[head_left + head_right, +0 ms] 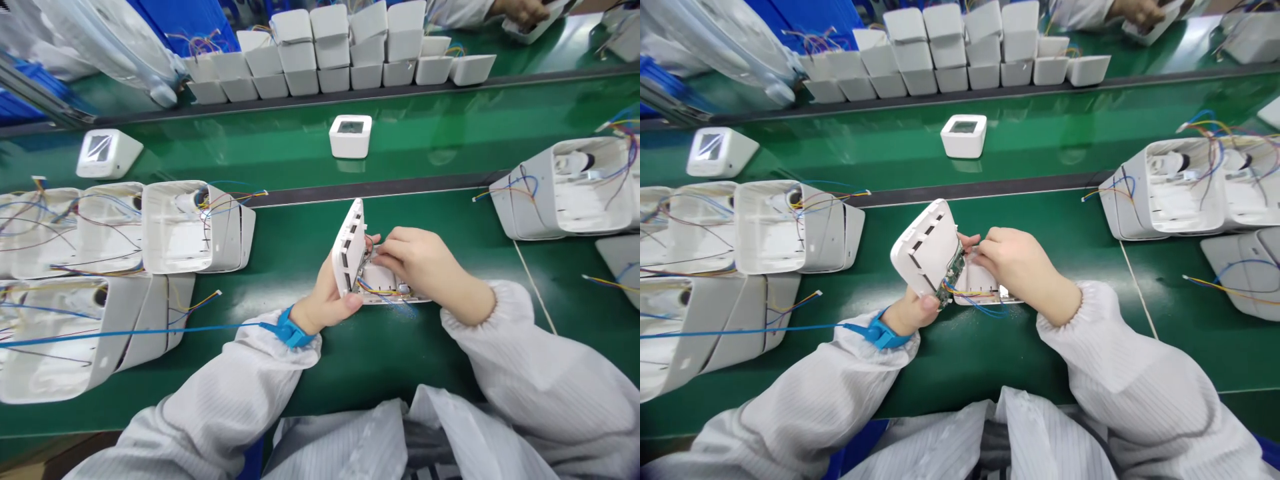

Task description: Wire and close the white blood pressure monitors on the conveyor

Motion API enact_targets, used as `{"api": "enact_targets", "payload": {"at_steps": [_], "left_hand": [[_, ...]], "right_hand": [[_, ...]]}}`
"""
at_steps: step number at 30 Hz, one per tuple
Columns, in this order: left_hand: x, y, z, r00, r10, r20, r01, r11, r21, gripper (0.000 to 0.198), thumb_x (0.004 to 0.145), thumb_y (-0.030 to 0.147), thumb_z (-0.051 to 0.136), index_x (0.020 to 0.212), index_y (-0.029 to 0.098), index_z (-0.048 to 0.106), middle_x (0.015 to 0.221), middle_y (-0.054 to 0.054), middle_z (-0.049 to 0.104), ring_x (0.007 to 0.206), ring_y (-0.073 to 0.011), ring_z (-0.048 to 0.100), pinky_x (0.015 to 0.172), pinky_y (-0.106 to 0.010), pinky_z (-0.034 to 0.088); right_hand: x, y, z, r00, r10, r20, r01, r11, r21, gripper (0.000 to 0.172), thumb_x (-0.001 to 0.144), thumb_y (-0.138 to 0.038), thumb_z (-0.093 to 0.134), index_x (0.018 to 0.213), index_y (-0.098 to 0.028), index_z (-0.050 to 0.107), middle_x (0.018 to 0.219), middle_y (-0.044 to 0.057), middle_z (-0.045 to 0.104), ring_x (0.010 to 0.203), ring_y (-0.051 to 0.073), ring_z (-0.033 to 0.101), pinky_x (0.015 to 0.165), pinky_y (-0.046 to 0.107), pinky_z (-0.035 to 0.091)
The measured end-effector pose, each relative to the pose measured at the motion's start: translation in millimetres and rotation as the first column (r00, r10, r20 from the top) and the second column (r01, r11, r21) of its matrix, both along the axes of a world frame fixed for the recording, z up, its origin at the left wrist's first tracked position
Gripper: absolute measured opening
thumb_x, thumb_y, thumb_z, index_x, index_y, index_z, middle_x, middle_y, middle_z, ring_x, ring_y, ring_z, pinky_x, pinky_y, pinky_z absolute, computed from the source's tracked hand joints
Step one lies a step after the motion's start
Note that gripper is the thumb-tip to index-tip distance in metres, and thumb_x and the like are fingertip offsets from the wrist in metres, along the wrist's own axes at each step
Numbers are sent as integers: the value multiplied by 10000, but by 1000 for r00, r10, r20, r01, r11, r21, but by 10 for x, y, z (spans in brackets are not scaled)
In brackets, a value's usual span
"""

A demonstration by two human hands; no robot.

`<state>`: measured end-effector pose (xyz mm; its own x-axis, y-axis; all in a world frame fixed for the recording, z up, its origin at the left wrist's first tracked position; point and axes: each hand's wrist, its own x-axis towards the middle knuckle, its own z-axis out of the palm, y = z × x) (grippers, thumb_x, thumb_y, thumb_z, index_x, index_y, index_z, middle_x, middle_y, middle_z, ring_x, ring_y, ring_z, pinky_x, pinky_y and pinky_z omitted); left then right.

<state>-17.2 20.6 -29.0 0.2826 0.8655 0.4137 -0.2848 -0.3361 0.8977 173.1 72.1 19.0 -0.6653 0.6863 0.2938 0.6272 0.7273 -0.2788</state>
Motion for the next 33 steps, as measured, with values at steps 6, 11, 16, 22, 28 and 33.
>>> {"api": "enact_targets", "payload": {"at_steps": [6, 11, 16, 22, 28, 33], "left_hand": [[-7, -3, -7, 998, 34, -60, -35, 999, -26, 741, 811, 653, 621, 1393, 219, 468, 1467, -156, 488, 1386, -359, 459, 1184, -550, 349], [-23, 12, -12, 989, 73, -129, -75, 997, -13, 731, 827, 669, 585, 1397, 226, 472, 1441, -151, 505, 1342, -355, 494, 1160, -550, 370], [-28, 24, -2, 985, 91, -146, -94, 995, -14, 690, 846, 633, 579, 1384, 210, 496, 1403, -150, 524, 1301, -336, 520, 1140, -533, 391], [-39, 47, 3, 974, 109, -201, -112, 994, 0, 663, 852, 641, 558, 1349, 204, 545, 1353, -134, 567, 1266, -328, 546, 1124, -509, 408], [-13, 47, 59, 972, 89, -216, -92, 996, -5, 633, 871, 592, 569, 1366, 198, 535, 1348, -130, 601, 1251, -331, 571, 1106, -498, 429], [-4, 58, 128, 960, 66, -272, -70, 998, -7, 598, 895, 576, 544, 1353, 192, 554, 1365, -129, 596, 1197, -333, 604, 1063, -483, 456]], "right_hand": [[-47, -32, -49, 996, -31, -88, 30, 999, -15, 269, 985, -290, 566, 788, -179, 712, 816, 45, 654, 774, 159, 587, 668, 290, 398], [-28, -21, -49, 995, -10, -99, 8, 1000, -19, 250, 986, -278, 558, 831, -182, 729, 834, 50, 665, 804, 168, 591, 696, 297, 417], [-25, -24, -27, 997, 26, -74, -26, 1000, -11, 234, 977, -257, 562, 843, -179, 737, 846, 54, 675, 828, 176, 593, 700, 301, 419], [-37, -40, 3, 998, 26, -53, -25, 999, 28, 295, 989, -232, 496, 805, -178, 720, 824, 49, 669, 777, 166, 550, 646, 299, 380], [-43, -37, 11, 999, 32, -11, -32, 997, 67, 295, 978, -209, 496, 760, -174, 691, 781, 44, 648, 761, 170, 528, 610, 309, 334], [-57, -31, -5, 1000, -7, 29, 2, 987, 159, 260, 974, -201, 509, 768, -155, 661, 730, 41, 581, 687, 165, 466, 562, 309, 268]]}}
